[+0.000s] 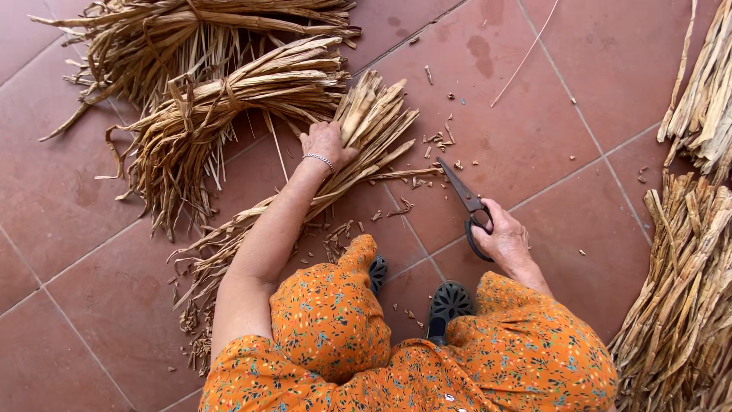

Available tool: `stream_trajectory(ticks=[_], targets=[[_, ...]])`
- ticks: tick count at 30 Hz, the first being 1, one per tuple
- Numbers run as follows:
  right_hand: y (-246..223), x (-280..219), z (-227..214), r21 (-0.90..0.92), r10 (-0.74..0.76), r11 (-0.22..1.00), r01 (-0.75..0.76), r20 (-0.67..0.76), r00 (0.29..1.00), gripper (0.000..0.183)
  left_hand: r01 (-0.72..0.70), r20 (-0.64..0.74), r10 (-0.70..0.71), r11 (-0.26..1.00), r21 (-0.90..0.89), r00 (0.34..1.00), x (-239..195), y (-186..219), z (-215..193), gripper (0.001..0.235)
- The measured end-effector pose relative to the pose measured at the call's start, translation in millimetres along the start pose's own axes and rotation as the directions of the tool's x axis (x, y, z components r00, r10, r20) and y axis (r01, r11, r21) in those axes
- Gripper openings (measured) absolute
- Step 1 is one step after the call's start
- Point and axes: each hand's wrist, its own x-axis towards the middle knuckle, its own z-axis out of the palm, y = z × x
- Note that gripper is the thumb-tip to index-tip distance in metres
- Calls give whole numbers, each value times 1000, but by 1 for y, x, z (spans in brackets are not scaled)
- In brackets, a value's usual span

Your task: The person sits on a tiled floor and uses shears to trim the ends of bundles of dried plant stalks. They repeatedly pick up a bundle, align the ends, cut them to a uniform length, and place the trimmed bundle aside.

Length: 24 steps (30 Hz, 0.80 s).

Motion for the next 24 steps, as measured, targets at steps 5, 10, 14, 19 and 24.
stream_trajectory(ticks=[5, 10, 14, 19, 24], targets=[[17, 0, 11, -44, -20, 999, 28, 166, 986, 77, -10, 53, 46, 839, -544, 997, 13, -23, 12, 31], [4, 19, 8, -426, 64, 902, 73, 298, 953, 57, 120, 228, 250, 385, -915, 941, 5, -14, -6, 14], [-28, 49, -26, -446, 119, 890, 90, 418, 901, 53, 235, 292, 293, 213, -948, 911, -9, 4, -38, 11], [-95, 97, -78, -189, -80, 963, 194, 489, 869, 47, 190, 245, 373, 180, -965, 895, -26, 36, -72, 21], [-167, 133, -95, 472, -206, 880, -53, 479, 854, 52, 187, 192, 437, 56, -981, 879, -48, 65, -91, 15]])
